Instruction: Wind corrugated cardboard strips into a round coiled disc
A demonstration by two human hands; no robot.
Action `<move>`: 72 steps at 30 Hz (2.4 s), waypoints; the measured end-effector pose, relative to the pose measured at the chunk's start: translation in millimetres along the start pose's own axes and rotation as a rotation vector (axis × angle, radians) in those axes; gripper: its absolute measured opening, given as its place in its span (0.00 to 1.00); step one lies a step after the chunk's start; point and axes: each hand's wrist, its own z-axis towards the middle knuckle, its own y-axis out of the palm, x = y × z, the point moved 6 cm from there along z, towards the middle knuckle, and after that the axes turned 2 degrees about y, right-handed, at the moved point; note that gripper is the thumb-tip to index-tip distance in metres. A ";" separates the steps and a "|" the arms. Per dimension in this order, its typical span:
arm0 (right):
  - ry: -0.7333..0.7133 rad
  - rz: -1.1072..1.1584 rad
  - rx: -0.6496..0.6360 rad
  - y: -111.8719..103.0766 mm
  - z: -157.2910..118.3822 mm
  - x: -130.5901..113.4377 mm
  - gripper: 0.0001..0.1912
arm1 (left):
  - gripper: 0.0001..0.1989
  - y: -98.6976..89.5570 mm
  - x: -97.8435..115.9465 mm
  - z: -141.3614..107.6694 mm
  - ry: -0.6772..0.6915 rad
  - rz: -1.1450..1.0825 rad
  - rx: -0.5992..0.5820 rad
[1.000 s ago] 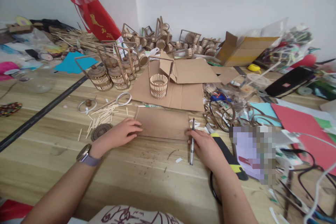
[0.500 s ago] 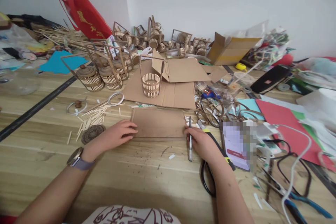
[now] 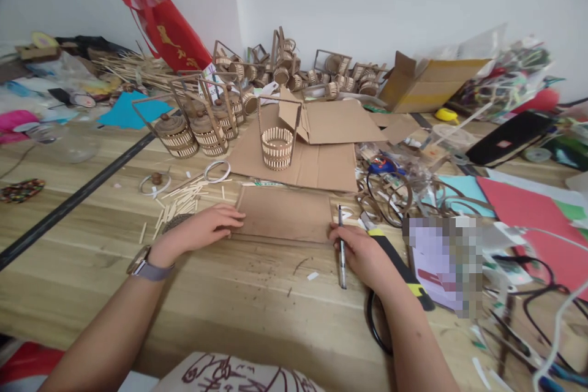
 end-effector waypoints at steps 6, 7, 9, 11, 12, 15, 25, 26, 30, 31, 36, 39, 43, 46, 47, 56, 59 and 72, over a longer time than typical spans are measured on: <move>0.008 0.026 0.013 1.1 -0.4 4.7 0.12 | 0.19 0.9 -2.9 -1.4 0.003 -0.012 -0.018; 0.003 0.027 0.012 1.1 -0.4 4.8 0.12 | 0.19 0.9 -2.2 -1.3 0.002 -0.013 -0.018; -0.005 0.031 0.010 0.9 -0.1 4.4 0.12 | 0.19 0.9 -0.7 -1.1 0.002 -0.014 -0.020; -0.003 0.036 0.008 0.0 0.1 3.3 0.12 | 0.20 0.8 -0.2 -0.8 0.002 -0.014 -0.020; 0.000 0.038 0.005 -0.4 0.1 2.7 0.12 | 0.20 0.8 -0.4 -0.7 0.002 -0.014 -0.020; 0.015 0.047 -0.004 -1.3 0.1 1.0 0.13 | 0.20 1.4 -2.1 -0.6 0.006 -0.015 -0.023; 0.035 0.062 -0.020 -1.0 -1.5 3.4 0.12 | 0.20 7.2 -10.5 -3.1 0.017 -0.047 -0.012; 0.036 0.063 -0.020 -1.0 -1.4 3.6 0.12 | 0.20 7.5 -11.0 -3.3 0.017 -0.051 -0.010; 0.042 0.063 -0.015 -1.2 -1.0 4.1 0.11 | 0.19 6.5 -10.5 -3.5 0.012 -0.063 -0.013; 0.042 0.063 -0.012 -1.4 -0.9 4.0 0.11 | 0.19 5.8 -9.4 -3.4 0.010 -0.063 -0.017; 0.035 0.067 -0.007 -2.5 -0.6 1.9 0.12 | 0.18 2.1 -1.9 -1.5 -0.024 -0.031 -0.059; 0.035 0.069 -0.007 -2.9 -0.4 1.5 0.12 | 0.18 0.8 1.2 -1.2 -0.023 -0.022 -0.066; 0.047 0.070 -0.014 -2.1 -0.1 4.1 0.11 | 0.19 0.7 0.9 -2.4 0.003 -0.032 -0.044; 0.041 0.060 -0.009 -1.3 -0.1 5.7 0.11 | 0.18 1.3 -1.0 -3.2 0.005 -0.039 -0.035; 0.034 0.058 -0.005 -1.2 -0.1 5.8 0.11 | 0.18 1.7 -1.5 -3.3 0.002 -0.039 -0.038; 0.033 0.065 0.009 -2.0 0.6 3.2 0.11 | 0.19 2.0 -1.8 -2.3 -0.009 -0.041 -0.037; 0.024 0.066 0.001 -2.8 0.9 1.9 0.11 | 0.18 1.6 -1.0 -2.6 -0.008 -0.042 -0.032; 0.050 0.071 -0.005 -3.7 0.9 1.0 0.11 | 0.17 1.3 -0.1 -2.3 -0.025 -0.023 -0.038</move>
